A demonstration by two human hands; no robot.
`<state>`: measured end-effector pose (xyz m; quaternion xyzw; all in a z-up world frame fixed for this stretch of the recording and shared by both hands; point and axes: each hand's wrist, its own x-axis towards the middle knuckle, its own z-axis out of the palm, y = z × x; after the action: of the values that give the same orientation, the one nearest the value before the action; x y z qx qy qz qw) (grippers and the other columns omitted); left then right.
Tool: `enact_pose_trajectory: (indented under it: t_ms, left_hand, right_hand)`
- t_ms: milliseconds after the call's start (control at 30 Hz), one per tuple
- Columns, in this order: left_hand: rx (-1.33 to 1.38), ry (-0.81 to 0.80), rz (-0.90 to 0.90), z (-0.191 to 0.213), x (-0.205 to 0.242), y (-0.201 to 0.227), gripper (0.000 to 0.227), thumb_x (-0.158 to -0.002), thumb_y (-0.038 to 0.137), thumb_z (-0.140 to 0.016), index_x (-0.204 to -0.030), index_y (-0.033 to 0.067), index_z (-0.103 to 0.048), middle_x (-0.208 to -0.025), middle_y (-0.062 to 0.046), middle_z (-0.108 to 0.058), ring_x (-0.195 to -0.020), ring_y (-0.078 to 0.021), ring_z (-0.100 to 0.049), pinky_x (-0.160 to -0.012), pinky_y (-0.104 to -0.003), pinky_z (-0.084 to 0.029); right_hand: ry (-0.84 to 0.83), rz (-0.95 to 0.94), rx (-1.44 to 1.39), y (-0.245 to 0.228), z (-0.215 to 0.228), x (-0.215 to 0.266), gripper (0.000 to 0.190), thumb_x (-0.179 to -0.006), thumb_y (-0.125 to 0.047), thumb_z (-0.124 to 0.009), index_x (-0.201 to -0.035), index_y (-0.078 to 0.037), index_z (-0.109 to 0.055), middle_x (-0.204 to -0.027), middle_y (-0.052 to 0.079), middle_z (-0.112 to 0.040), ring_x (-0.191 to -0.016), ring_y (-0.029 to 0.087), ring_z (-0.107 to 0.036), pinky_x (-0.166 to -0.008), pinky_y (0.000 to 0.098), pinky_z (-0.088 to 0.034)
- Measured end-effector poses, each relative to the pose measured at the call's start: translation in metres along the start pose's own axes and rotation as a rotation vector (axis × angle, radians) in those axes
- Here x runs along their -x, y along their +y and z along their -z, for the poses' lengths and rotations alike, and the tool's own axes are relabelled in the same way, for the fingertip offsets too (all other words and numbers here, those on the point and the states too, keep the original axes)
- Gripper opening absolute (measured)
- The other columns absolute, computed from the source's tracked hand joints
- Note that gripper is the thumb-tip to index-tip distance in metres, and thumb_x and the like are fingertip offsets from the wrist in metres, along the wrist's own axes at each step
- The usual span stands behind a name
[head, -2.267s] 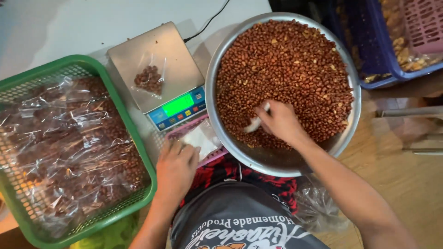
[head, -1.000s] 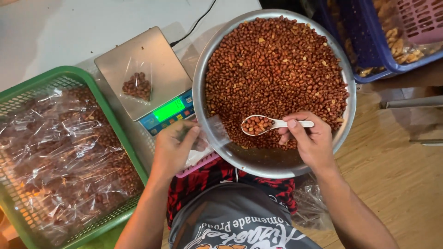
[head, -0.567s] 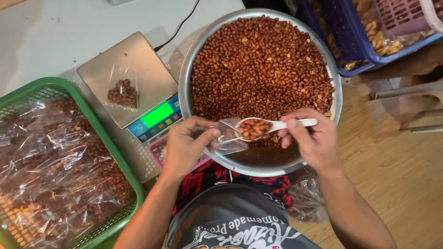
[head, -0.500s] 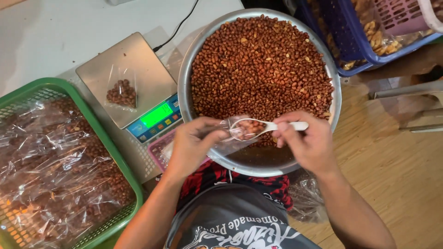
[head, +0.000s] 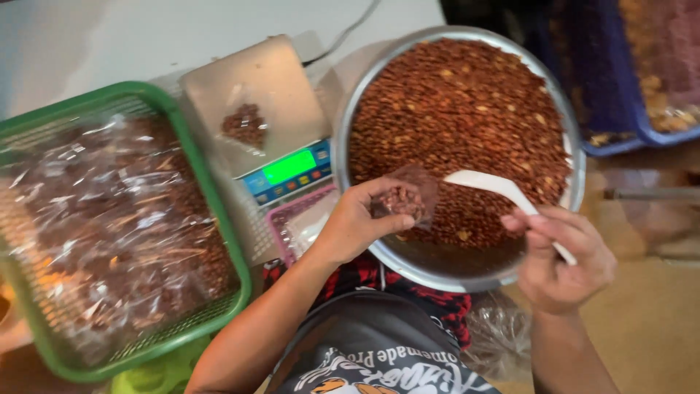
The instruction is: The person scoops roasted peanuts from a large metal bowl using a spoon and places them into small plastic bags, then places the filled bags onto a digital scale to weigh them.
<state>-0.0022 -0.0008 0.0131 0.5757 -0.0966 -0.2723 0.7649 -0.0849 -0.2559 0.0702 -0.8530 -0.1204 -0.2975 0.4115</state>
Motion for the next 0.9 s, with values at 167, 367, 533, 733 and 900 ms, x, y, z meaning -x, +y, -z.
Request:
enact_pose_trajectory:
  t_ms: [167,367,533,733,900]
  left_hand:
    - [-0.283,0.294,-0.186,0.055,0.007,0.0,0.028,-0.104,0.034,-0.055,-0.107,0.0124,-0.073,-0.102,-0.002,-0.076,-0.094,-0.0111,-0.07,-0.089,-0.029,-0.053]
    - [-1.272,0.648,-0.318,0.218,-0.055,-0.007,0.025,-0.088,0.033,-0.062,-0.08,0.0131,-0.075,-0.113,-0.011,-0.067,-0.115,-0.0354,-0.049,-0.093,-0.053,-0.035]
    - [-0.963,0.516,-0.082,0.246,-0.055,0.014,0.025,-0.096,0.029,-0.071,-0.087,0.0071,-0.078,-0.091,-0.007,-0.074,-0.085,-0.0224,-0.069,-0.07,-0.042,-0.047]
    - [-1.044,0.781,-0.718,0.259,0.042,0.053,0.014,-0.091,-0.008,-0.077,-0.104,-0.0021,-0.073,-0.109,-0.012,-0.063,-0.1,-0.028,-0.064,-0.092,-0.037,-0.054]
    - [-1.511,0.841,0.197,0.272,0.154,0.098,0.022,-0.082,-0.003,-0.073,-0.1,0.0091,-0.078,-0.092,-0.023,-0.058,-0.079,-0.049,-0.065,-0.072,-0.058,-0.053]
  right_hand:
    - [-0.013,-0.189,-0.116,0.022,-0.004,0.022,0.014,-0.112,-0.002,-0.059,-0.115,0.012,-0.06,-0.108,0.03,-0.062,-0.092,0.039,-0.072,-0.085,0.0444,-0.068]
    - [-0.107,-0.312,-0.161,0.029,-0.008,0.038,0.015,-0.113,-0.002,-0.057,-0.119,0.011,-0.06,-0.105,0.029,-0.064,-0.089,0.036,-0.072,-0.087,0.0436,-0.066]
    - [-0.186,-0.358,-0.151,0.021,-0.012,0.038,0.015,-0.109,0.0,-0.058,-0.119,0.011,-0.062,-0.104,0.028,-0.068,-0.085,0.032,-0.073,-0.088,0.0397,-0.065]
    - [-0.22,-0.447,-0.108,0.033,-0.015,0.049,0.016,-0.115,-0.004,-0.058,-0.12,0.011,-0.063,-0.102,0.025,-0.07,-0.083,0.027,-0.071,-0.09,0.0346,-0.061]
    - [-0.227,-0.443,-0.159,0.043,-0.023,0.05,0.019,-0.118,0.0,-0.056,-0.123,0.018,-0.06,-0.106,0.033,-0.066,-0.082,0.034,-0.069,-0.087,0.0407,-0.06]
